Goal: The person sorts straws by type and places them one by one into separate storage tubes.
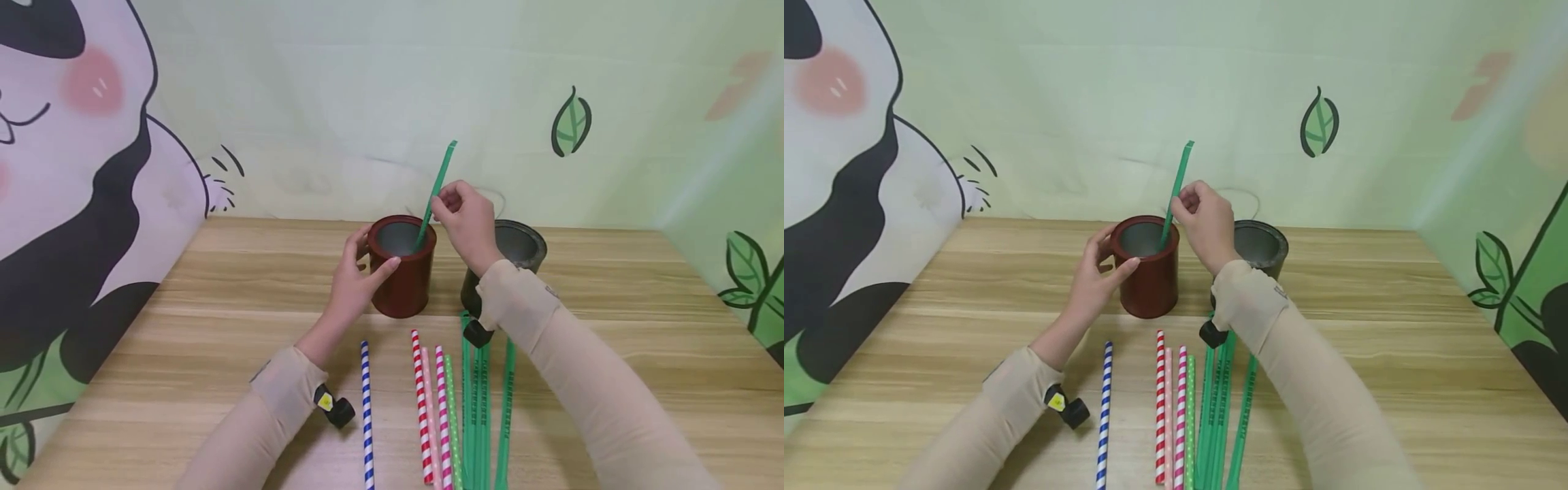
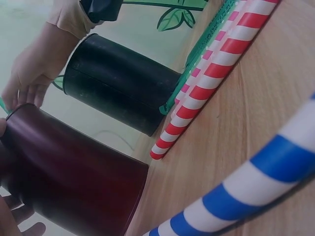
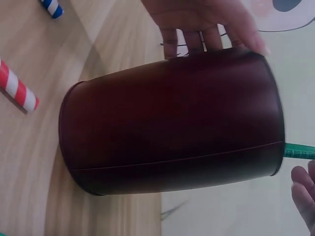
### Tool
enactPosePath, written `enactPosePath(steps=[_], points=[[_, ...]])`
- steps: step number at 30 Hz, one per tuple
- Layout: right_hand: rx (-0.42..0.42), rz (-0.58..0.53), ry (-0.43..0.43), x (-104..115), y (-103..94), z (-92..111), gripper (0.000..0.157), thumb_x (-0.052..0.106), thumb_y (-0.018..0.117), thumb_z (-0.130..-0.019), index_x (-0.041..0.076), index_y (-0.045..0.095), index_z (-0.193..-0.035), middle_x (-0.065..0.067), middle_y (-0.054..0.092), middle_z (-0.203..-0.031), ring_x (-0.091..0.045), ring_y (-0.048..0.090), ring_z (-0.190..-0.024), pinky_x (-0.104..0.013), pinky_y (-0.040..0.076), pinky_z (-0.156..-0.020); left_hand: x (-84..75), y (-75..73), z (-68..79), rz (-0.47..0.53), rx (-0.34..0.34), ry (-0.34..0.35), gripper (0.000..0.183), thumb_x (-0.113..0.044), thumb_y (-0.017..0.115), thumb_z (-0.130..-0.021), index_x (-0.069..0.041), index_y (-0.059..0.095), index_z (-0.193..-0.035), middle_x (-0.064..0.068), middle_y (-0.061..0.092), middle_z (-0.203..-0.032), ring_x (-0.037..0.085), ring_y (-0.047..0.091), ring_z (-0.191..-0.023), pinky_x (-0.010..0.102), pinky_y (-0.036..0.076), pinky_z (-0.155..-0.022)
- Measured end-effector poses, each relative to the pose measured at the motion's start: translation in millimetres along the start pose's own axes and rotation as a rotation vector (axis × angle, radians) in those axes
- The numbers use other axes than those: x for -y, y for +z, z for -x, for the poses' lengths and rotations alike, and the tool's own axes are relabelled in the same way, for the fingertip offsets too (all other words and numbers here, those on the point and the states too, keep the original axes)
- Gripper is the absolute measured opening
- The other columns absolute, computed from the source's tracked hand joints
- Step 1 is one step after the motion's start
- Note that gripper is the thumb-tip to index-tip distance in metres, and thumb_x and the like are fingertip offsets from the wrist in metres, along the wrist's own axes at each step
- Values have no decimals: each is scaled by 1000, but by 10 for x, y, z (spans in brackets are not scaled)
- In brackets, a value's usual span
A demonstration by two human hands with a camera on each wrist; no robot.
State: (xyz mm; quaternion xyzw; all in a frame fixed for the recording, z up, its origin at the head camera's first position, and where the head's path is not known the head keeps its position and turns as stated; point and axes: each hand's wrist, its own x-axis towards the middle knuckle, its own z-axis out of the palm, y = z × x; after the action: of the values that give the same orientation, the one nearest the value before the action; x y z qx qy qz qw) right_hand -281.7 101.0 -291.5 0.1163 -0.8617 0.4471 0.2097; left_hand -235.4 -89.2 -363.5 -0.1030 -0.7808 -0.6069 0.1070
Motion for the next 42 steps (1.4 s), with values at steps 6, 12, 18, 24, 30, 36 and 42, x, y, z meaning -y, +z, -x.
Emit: enactPosePath(steps=[6, 12, 18, 24, 30, 36, 42], points=[[64, 87, 39, -23, 36, 18, 19, 24, 60, -91, 6, 62, -97, -11, 67, -91, -23, 60, -82, -30, 46, -71, 6, 7, -1, -4, 6, -14, 73, -33, 71, -86, -20, 33, -146, 6, 48, -144, 24, 44, -134, 49, 38, -105], [137, 186, 39, 7, 43, 9, 20, 24, 60, -90, 5, 64, -93, -11, 66, -86, -24, 57, -80, -32, 46, -71, 7, -1, -4, -16, 4, -16, 72, -34, 71, -86, -22, 33, -146, 5, 48, -144, 24, 44, -134, 48, 38, -105], [195, 262, 83, 37, 12, 13, 21, 26, 59, -90, 6, 64, -94, -10, 67, -85, -23, 57, -76, -31, 45, -68, 1, 12, -19, -15, 12, -15, 72, -35, 70, -86, -21, 32, -147, 5, 47, -145, 24, 43, -134, 49, 38, -106], [214, 277, 94, 87, -42, 22, 23, 27, 59, -91, 6, 65, -97, -11, 69, -90, -23, 59, -80, -33, 48, -72, -6, 6, -8, -15, 16, -28, 73, -36, 69, -87, -22, 31, -147, 5, 45, -147, 24, 41, -135, 49, 37, -107], [188, 265, 62, 172, -202, 59, 21, 24, 59, -92, 6, 65, -98, -12, 69, -93, -25, 60, -85, -37, 49, -78, -6, 5, -2, -15, 19, -35, 72, -37, 69, -87, -23, 31, -147, 5, 45, -146, 25, 41, -136, 49, 38, -108], [192, 310, 11, 259, -382, 143, 21, 24, 59, -92, 5, 63, -101, -13, 66, -102, -26, 59, -96, -40, 50, -87, 14, 12, 6, -14, 15, -33, 72, -35, 69, -87, -22, 31, -147, 4, 45, -146, 24, 41, -136, 49, 38, -107], [235, 403, -43, 355, -526, 243, 25, 23, 57, -93, 4, 62, -108, -14, 65, -106, -28, 59, -99, -42, 50, -89, 16, 15, -9, -6, 15, -26, 72, -35, 70, -87, -22, 32, -146, 5, 47, -144, 23, 41, -135, 48, 38, -106]])
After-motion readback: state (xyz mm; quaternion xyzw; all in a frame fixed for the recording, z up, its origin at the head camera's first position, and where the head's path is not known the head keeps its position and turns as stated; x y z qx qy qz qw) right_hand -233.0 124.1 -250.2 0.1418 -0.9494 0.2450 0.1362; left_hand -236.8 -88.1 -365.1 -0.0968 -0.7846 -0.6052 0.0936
